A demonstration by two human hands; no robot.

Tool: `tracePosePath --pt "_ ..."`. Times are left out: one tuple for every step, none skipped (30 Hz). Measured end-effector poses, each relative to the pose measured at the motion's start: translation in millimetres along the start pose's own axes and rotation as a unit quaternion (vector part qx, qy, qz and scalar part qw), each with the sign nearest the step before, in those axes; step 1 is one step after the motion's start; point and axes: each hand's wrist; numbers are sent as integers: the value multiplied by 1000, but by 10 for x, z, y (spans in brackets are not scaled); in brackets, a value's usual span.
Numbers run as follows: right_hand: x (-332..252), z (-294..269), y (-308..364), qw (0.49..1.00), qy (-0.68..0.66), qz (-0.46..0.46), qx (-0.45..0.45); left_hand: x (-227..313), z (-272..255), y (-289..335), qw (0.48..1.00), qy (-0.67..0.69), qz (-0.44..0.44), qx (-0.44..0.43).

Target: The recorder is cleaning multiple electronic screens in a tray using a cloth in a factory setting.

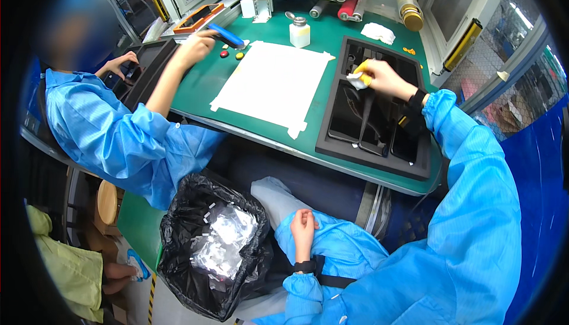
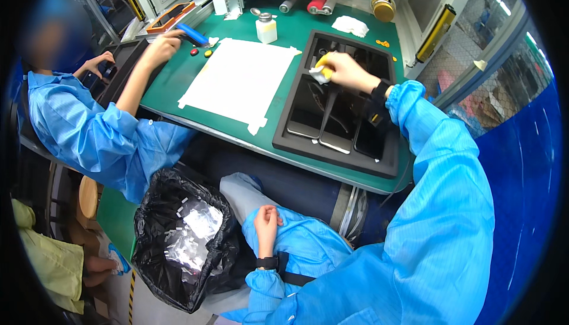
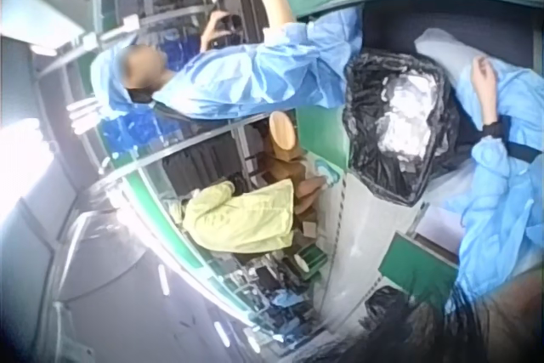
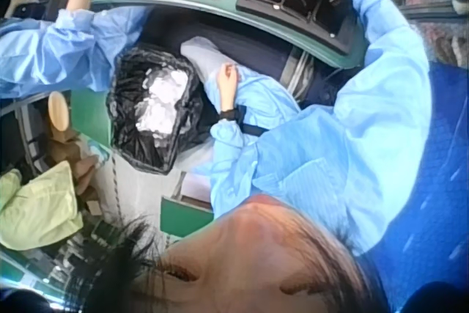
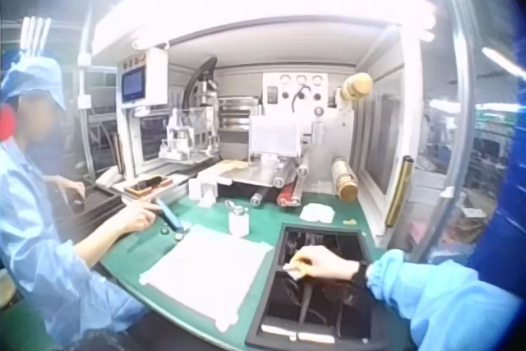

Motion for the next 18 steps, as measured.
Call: tracePosePath --pt "107 -53 -75 999 13 32 28 7 12 0 1000 5 -11 2" --pt "174 -121 -147 997 23 66 29 60 31 0 1000 3 -10 12" --pt "232 -183 -211 994 32 100 30 66 36 1 1000 3 -11 13" --pt "323 -204 -234 993 40 107 28 64 31 10 1000 -6 -12 12" --pt "391 -211 -255 992 41 114 41 69 26 2 1000 -15 -12 9" --pt "452 -201 -251 993 41 100 39 77 30 -7 1000 -15 -11 10" --pt "515 -190 -251 995 41 86 38 86 37 -13 1000 -13 -12 10" --pt "536 -169 -240 996 53 64 33 78 48 -24 1000 -10 -14 9" --pt "555 -147 -221 997 65 42 28 63 56 -36 1000 -11 -14 10" --pt "582 -138 -226 995 79 59 32 46 63 -50 1000 -9 -18 12" --pt "619 -158 -239 995 79 59 31 40 74 -55 1000 -8 -21 13" --pt "660 -191 -263 989 86 108 59 41 86 -60 1000 -7 -21 12" --pt "707 -233 -287 979 93 158 86 50 101 -67 1000 -11 -18 14" --pt "756 -252 -301 979 103 138 108 57 101 -71 1000 -17 -15 16" --pt "791 -245 -276 979 103 139 108 75 105 -75 1000 -17 -15 15" --pt "817 -229 -217 982 53 154 91 99 111 -82 1000 -21 -17 11" --pt "766 -175 -183 983 0 166 72 110 93 -91 999 -26 -20 10" --pt "599 -152 -157 987 -3 161 1 93 85 -103 999 -26 -19 12"
Point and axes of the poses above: each hand's wrist, its own y-axis away from the middle knuckle, its own z-axis out of the palm, x = y × z, and after that the axes turned 7 degrees about x, right-handed
